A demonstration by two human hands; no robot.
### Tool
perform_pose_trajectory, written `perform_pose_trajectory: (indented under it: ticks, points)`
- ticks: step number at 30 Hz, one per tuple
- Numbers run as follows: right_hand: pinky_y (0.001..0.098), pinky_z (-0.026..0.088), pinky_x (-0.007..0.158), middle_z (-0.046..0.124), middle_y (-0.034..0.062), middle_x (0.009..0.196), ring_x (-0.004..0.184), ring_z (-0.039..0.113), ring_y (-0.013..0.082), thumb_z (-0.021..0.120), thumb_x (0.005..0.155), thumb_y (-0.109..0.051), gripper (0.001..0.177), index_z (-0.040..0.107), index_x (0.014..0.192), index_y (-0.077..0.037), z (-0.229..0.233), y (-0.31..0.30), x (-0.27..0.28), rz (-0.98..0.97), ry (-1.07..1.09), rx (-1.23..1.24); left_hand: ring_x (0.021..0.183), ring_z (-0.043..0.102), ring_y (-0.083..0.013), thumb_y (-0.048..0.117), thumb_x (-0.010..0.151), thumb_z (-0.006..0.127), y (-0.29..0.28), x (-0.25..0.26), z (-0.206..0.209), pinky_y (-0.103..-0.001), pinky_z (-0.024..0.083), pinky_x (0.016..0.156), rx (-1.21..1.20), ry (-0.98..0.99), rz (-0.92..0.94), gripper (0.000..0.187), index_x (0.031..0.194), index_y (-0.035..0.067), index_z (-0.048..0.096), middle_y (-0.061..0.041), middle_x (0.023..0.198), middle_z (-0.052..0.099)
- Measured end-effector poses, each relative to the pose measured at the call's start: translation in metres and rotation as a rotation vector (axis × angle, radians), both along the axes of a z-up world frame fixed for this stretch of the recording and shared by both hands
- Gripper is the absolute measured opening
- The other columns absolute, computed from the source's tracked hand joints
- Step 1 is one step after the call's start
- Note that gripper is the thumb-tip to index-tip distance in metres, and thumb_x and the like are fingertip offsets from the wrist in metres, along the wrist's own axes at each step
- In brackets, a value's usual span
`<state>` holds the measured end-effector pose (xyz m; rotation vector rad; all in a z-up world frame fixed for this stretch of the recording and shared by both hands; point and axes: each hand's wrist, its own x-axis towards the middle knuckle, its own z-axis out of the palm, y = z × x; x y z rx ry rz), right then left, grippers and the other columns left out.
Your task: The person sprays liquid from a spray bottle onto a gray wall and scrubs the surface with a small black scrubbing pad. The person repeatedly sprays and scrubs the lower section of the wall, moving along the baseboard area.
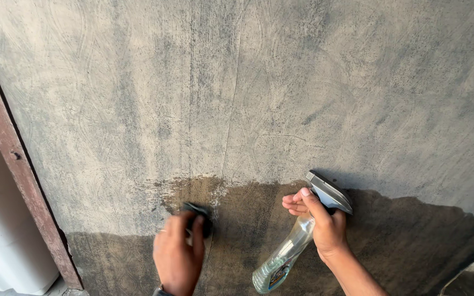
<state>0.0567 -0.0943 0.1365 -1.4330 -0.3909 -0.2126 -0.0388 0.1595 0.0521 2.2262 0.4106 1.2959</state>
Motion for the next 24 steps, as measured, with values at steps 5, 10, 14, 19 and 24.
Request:
perform_pose_trajectory:
  ticks: [5,10,14,19,24]
  points:
    - [0.0406,0.063,0.077,0.081,0.0193,0.092,0.087,0.08,0.0306,0.062,0.094,-0.028,0.029,0.071,0.089,-0.001,0.002,0.0,-0.002,-0.009,0.014,-0.017,0.068,0.06,-0.017,0.025,0.091,0.068,-0.015,0.014,-0.001,-0.035,0.043,0.066,0.288,0.028,-0.197,0.017,0.1,0.01,0.066,-0.005,0.082,0.068]
    - [0.0406,0.064,0.076,0.08,0.0191,0.09,0.085,0.081,0.0304,0.062,0.094,-0.028,0.03,0.071,0.088,-0.001,0.005,0.001,-0.004,-0.016,0.002,-0.029,0.068,0.059,-0.0168,0.025,0.093,0.067,0.001,0.016,0.029,-0.034,0.042,0.066,0.1,-0.112,-0.047,0.019,0.102,0.009,0.065,-0.004,0.084,0.068]
    - [0.0407,0.065,0.076,0.08,0.0191,0.089,0.084,0.081,0.0302,0.063,0.094,-0.029,0.03,0.071,0.088,-0.001,0.005,0.001,-0.005,-0.01,-0.022,-0.038,0.065,0.058,-0.0156,0.026,0.093,0.066,0.007,0.004,0.005,-0.034,0.042,0.066,0.101,-0.041,-0.04,0.019,0.101,0.009,0.066,-0.003,0.085,0.069]
    - [0.0406,0.064,0.076,0.08,0.0187,0.09,0.085,0.08,0.0302,0.062,0.094,-0.029,0.03,0.071,0.088,-0.001,0.004,0.0,-0.004,-0.01,-0.008,-0.039,0.068,0.06,-0.0158,0.03,0.091,0.066,-0.005,0.012,-0.011,-0.034,0.044,0.067,0.316,0.102,-0.174,0.023,0.101,0.01,0.065,-0.003,0.084,0.068]
    - [0.0407,0.063,0.076,0.08,0.0183,0.091,0.085,0.08,0.0299,0.062,0.094,-0.028,0.029,0.071,0.089,-0.001,0.004,0.0,-0.003,-0.009,0.001,-0.033,0.066,0.059,-0.0175,0.032,0.096,0.064,0.011,0.016,0.018,-0.033,0.045,0.068,0.145,0.174,-0.11,0.023,0.11,0.014,0.066,-0.001,0.09,0.069]
